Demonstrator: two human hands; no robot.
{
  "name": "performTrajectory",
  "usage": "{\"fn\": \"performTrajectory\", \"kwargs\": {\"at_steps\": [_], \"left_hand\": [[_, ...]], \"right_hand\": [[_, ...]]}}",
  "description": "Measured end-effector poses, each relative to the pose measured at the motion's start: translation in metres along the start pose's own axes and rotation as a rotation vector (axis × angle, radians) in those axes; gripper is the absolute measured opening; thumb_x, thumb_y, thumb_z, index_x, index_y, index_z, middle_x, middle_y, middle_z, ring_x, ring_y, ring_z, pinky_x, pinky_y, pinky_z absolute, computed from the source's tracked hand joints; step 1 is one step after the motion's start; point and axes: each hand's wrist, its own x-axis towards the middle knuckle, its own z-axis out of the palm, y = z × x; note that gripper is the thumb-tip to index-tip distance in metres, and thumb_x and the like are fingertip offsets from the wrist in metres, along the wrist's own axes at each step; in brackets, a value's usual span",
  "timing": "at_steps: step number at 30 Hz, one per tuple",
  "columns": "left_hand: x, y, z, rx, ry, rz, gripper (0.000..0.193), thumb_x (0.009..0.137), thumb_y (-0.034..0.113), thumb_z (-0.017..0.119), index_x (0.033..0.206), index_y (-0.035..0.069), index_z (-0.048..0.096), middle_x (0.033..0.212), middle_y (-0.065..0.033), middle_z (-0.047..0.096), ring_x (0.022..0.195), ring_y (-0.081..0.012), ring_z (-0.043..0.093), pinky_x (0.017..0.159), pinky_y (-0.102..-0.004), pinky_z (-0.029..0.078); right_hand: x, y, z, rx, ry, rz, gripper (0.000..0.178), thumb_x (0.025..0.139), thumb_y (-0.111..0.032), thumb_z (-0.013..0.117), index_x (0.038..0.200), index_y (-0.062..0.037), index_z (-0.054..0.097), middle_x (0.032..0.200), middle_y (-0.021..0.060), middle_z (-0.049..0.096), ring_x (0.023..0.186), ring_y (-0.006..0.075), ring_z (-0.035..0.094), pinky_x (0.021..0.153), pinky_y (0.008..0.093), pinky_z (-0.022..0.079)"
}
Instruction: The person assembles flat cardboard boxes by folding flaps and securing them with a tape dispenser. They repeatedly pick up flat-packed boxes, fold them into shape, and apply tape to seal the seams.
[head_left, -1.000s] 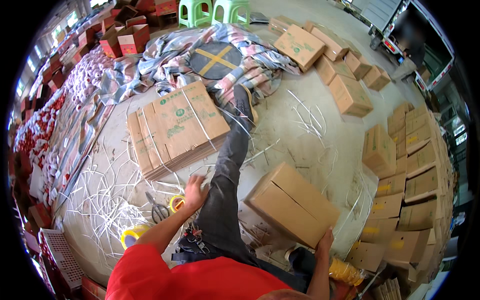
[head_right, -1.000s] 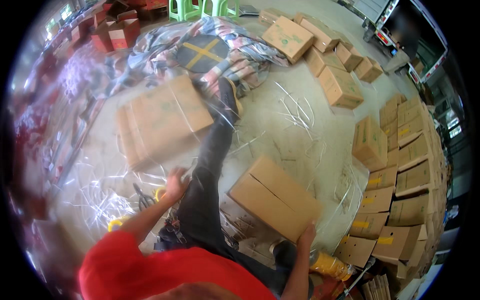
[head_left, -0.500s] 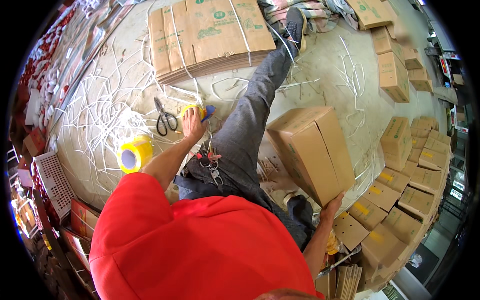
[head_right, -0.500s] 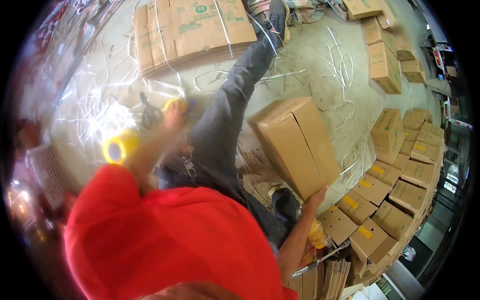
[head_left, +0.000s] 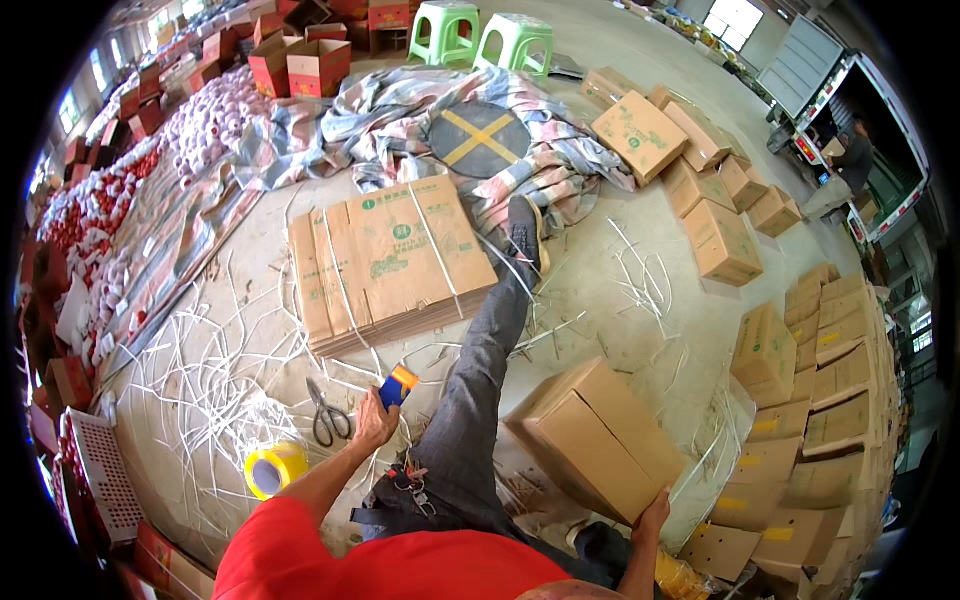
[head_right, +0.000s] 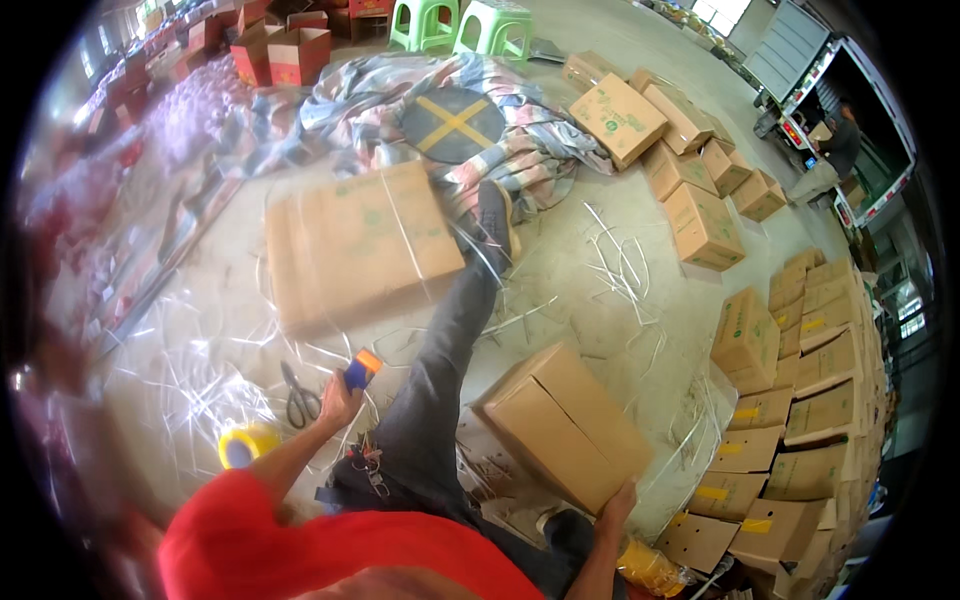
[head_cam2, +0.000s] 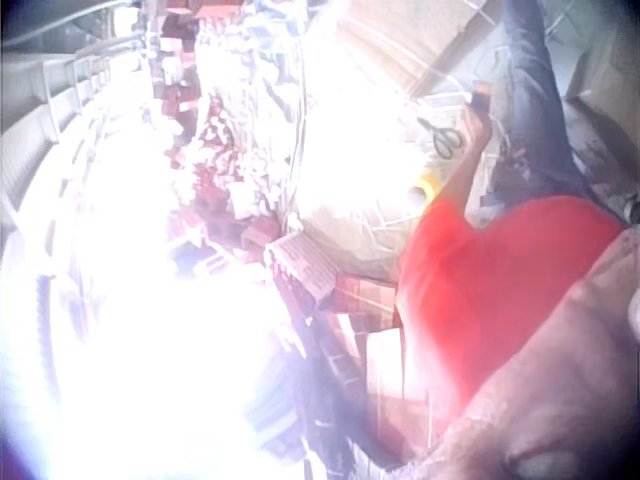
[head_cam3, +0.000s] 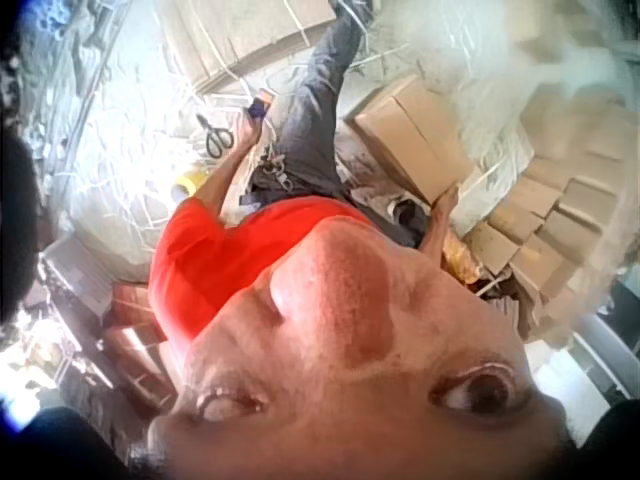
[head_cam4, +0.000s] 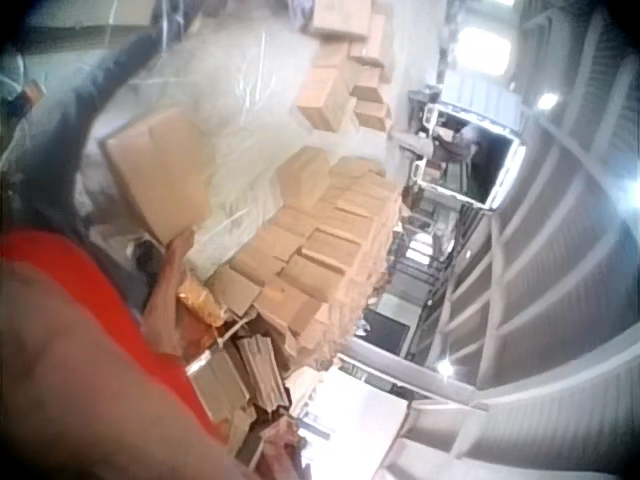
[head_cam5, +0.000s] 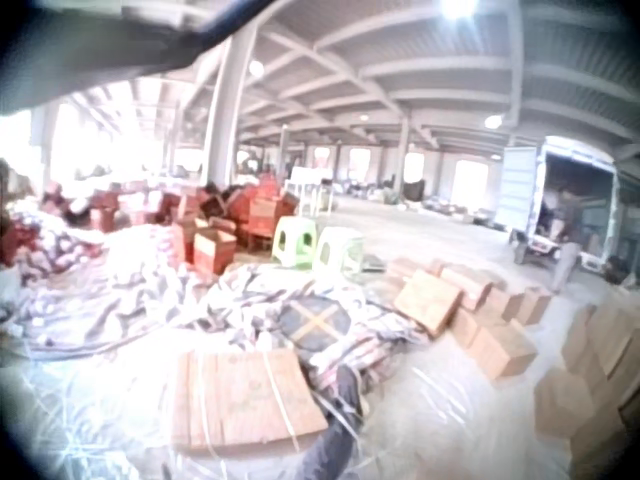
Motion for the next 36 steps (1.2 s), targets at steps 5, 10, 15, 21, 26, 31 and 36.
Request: {"fn": "performTrajectory", "kwargs": {"at_steps": [5, 10, 15, 21, 26, 31, 36], "left_hand": [[0.035, 0.175, -0.004, -0.093, 0.079, 0.353, 0.06, 0.083, 0.037, 0.086, 0.112, 0.0, 0.049, 0.086, -0.0245, 0.066, 0.08, -0.0464, 0.067, 0.07, -0.0497, 0.053], [0.006, 0.367, 0.048, -0.402, -0.183, 0.825, 0.056, 0.083, 0.024, 0.088, 0.122, 0.002, 0.054, 0.093, -0.0201, 0.07, 0.084, -0.0346, 0.074, 0.075, -0.0411, 0.057], [-0.042, 0.5, 0.147, -0.255, -0.649, 1.194, 0.058, 0.079, 0.024, 0.089, 0.121, 0.002, 0.055, 0.095, -0.0201, 0.069, 0.085, -0.038, 0.071, 0.075, -0.0418, 0.056], [-0.074, 0.56, 0.246, -0.086, -0.883, 1.399, 0.057, 0.079, 0.024, 0.089, 0.119, 0.004, 0.054, 0.097, -0.0227, 0.068, 0.089, -0.0443, 0.068, 0.076, -0.0452, 0.055], [-0.083, 0.573, 0.279, 0.026, -0.904, 1.292, 0.057, 0.083, 0.03, 0.088, 0.121, 0.004, 0.054, 0.098, -0.0215, 0.07, 0.09, -0.0441, 0.07, 0.077, -0.0444, 0.056], [-0.091, 0.593, 0.281, 0.089, -0.948, 1.375, 0.057, 0.082, 0.031, 0.088, 0.119, 0.005, 0.055, 0.099, -0.0222, 0.068, 0.091, -0.045, 0.069, 0.077, -0.0453, 0.055], [-0.094, 0.595, 0.279, 0.116, -0.944, 1.394, 0.058, 0.081, 0.032, 0.088, 0.119, 0.004, 0.055, 0.099, -0.0229, 0.068, 0.09, -0.0459, 0.067, 0.076, -0.0467, 0.055]], "right_hand": [[0.092, 0.077, -0.006, -0.055, 0.076, -0.144, 0.059, 0.113, -0.043, 0.038, 0.145, 0.0052, 0.053, 0.139, 0.0234, 0.061, 0.124, 0.0345, 0.06, 0.106, 0.045, 0.047], [0.124, 0.046, 0.023, -0.089, 0.153, -0.156, 0.055, 0.11, -0.043, 0.049, 0.127, 0.0072, 0.063, 0.119, 0.0201, 0.07, 0.105, 0.0261, 0.062, 0.097, 0.0397, 0.048], [0.14, 0.008, -0.011, -0.102, 0.184, -0.148, 0.048, 0.108, -0.04, 0.053, 0.12, 0.0035, 0.069, 0.103, 0.0215, 0.074, 0.095, 0.0246, 0.067, 0.089, 0.0388, 0.052], [0.154, 0.011, -0.037, -0.07, 0.287, -0.261, 0.044, 0.105, -0.038, 0.054, 0.121, 0.0, 0.07, 0.105, 0.026, 0.074, 0.1, 0.0392, 0.073, 0.088, 0.0452, 0.054], [0.152, -0.002, -0.068, -0.068, 0.243, -0.172, 0.042, 0.103, -0.037, 0.057, 0.118, 0.0005, 0.069, 0.106, 0.0259, 0.074, 0.102, 0.0438, 0.071, 0.088, 0.0463, 0.054], [0.17, 0.016, -0.072, -0.452, 0.705, -0.588, 0.048, 0.105, -0.044, 0.051, 0.106, 0.0008, 0.07, 0.098, 0.0223, 0.074, 0.097, 0.0403, 0.069, 0.087, 0.0427, 0.051], [0.147, -0.027, -0.091, 0.117, 0.044, -0.251, 0.067, 0.109, -0.058, 0.036, 0.085, -0.0015, 0.063, 0.079, 0.0114, 0.063, 0.081, 0.0245, 0.058, 0.082, 0.0379, 0.045]]}}
